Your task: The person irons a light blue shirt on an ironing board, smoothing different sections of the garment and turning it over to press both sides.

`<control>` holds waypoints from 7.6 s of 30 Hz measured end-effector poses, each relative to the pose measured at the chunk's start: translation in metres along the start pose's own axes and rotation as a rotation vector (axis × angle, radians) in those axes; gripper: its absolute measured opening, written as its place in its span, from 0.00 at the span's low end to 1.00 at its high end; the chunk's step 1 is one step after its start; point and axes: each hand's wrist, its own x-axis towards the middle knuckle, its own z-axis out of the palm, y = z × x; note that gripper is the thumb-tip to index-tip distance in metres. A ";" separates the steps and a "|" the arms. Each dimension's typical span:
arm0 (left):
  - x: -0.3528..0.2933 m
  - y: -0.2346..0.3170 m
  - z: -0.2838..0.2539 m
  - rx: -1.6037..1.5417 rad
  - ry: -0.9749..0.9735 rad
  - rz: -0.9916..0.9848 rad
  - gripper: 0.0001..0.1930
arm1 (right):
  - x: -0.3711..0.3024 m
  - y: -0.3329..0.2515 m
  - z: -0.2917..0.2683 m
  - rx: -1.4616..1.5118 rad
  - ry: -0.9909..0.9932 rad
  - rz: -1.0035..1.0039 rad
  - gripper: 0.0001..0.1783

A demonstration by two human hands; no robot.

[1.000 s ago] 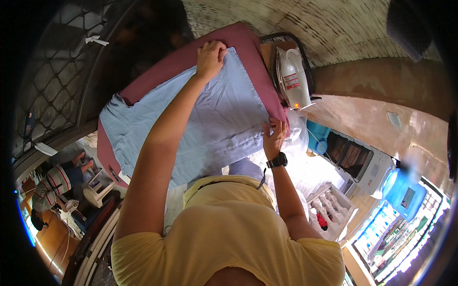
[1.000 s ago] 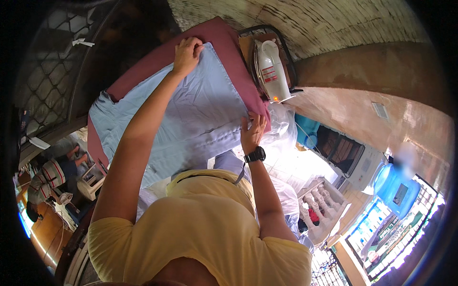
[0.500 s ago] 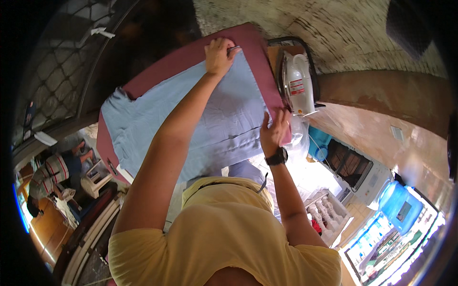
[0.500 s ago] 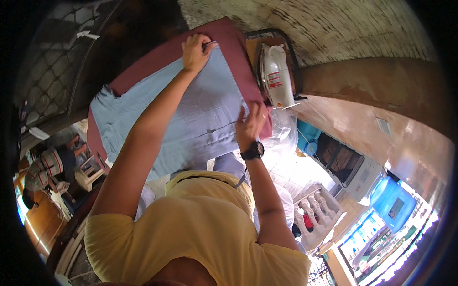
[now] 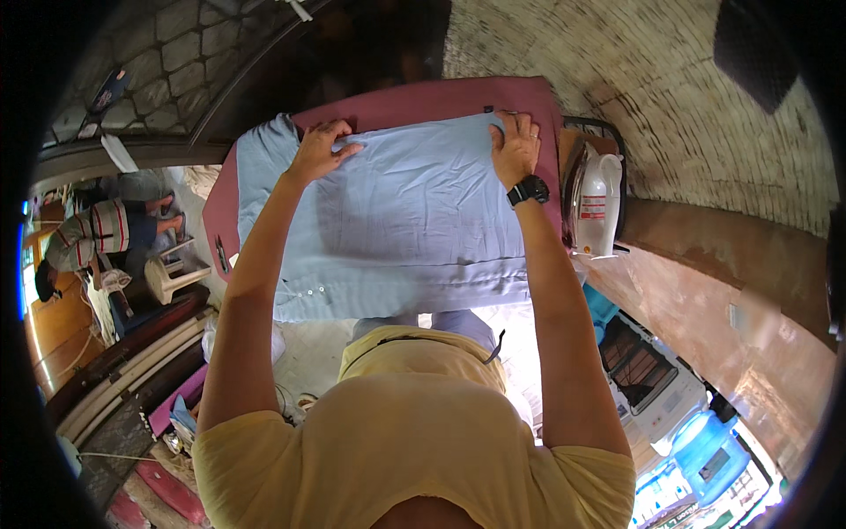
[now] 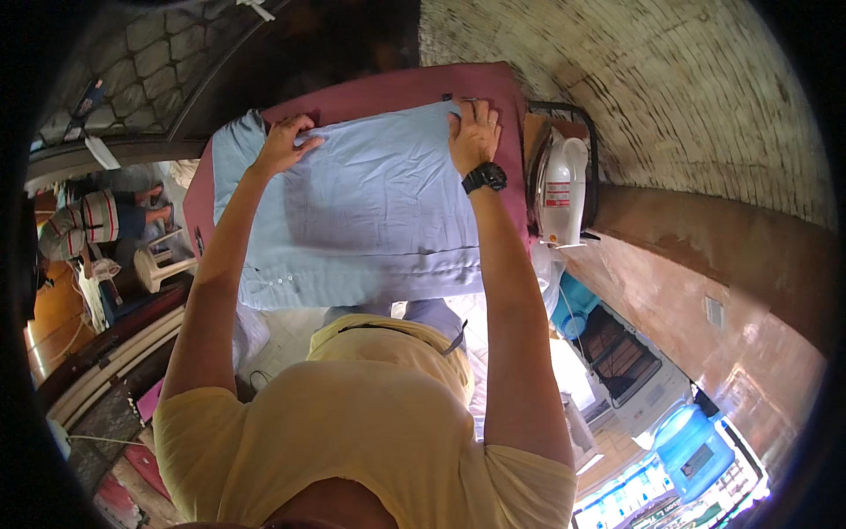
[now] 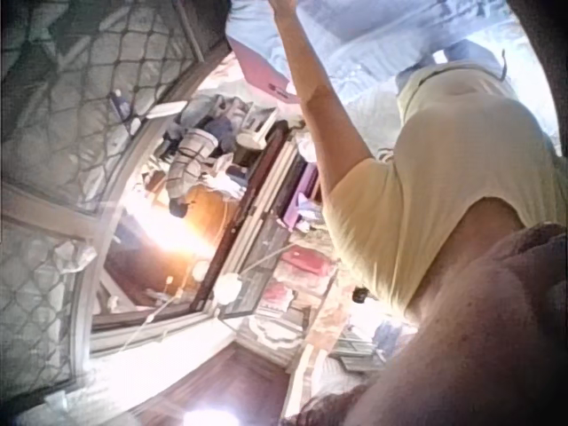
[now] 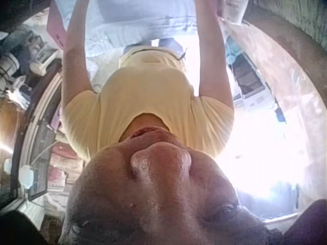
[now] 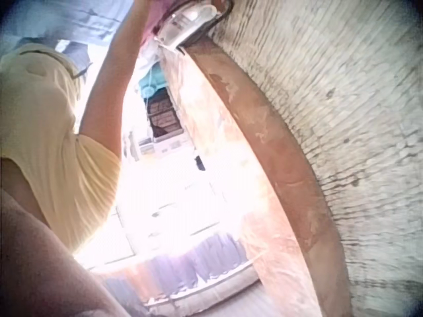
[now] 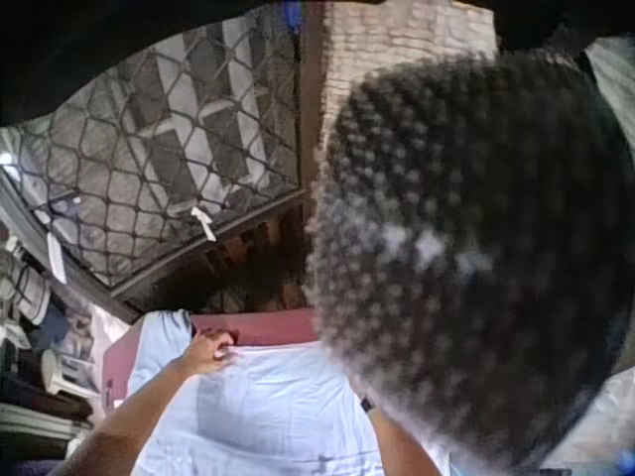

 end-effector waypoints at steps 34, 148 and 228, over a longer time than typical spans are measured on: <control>0.100 0.224 0.138 -0.163 0.142 0.398 0.31 | -0.078 0.132 -0.167 0.272 -0.004 0.423 0.28; -0.033 -0.112 -0.042 0.017 0.004 -0.254 0.13 | 0.070 -0.028 -0.074 -0.137 -0.584 -0.304 0.28; -0.259 -0.152 -0.005 0.038 0.588 -0.795 0.25 | 0.028 -0.186 -0.036 -0.225 -0.880 -0.415 0.44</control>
